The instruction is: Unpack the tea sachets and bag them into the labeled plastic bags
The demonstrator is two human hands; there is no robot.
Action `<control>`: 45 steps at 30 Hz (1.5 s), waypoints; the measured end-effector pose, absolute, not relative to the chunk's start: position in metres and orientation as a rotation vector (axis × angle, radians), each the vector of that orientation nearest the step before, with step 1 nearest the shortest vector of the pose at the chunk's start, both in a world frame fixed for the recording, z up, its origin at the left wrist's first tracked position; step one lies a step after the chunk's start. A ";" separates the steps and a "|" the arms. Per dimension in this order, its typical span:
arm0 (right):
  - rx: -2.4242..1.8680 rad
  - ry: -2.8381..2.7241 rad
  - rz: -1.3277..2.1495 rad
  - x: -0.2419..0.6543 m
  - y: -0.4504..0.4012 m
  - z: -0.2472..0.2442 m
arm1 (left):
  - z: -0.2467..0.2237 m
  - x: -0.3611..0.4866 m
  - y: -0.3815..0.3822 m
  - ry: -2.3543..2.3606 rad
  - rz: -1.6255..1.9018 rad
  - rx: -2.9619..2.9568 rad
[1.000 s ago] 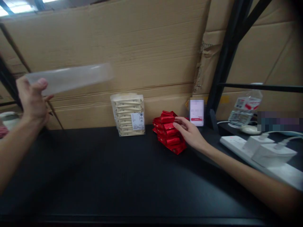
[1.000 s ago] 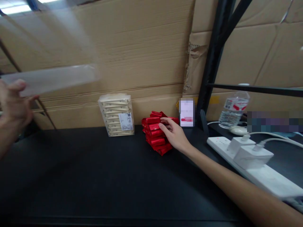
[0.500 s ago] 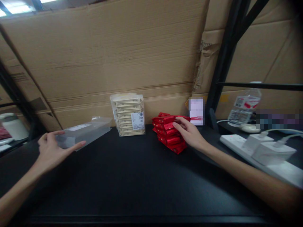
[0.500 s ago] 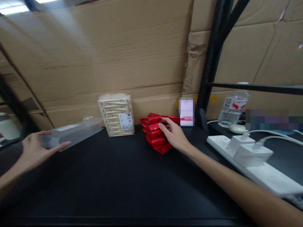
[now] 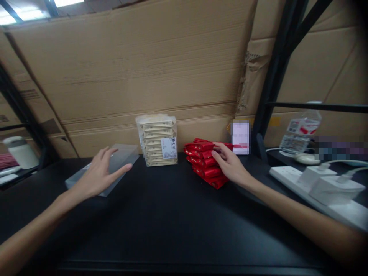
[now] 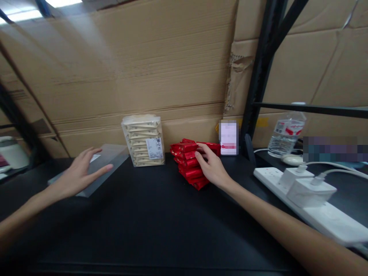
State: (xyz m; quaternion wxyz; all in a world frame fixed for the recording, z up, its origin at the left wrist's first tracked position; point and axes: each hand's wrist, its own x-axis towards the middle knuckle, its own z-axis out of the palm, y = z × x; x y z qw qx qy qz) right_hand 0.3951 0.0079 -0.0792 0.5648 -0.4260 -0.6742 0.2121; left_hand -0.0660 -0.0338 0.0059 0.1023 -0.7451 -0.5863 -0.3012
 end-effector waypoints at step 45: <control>-0.676 -2.144 -0.005 0.336 -0.016 0.064 | 0.012 0.020 -0.012 -1.180 -1.483 -2.427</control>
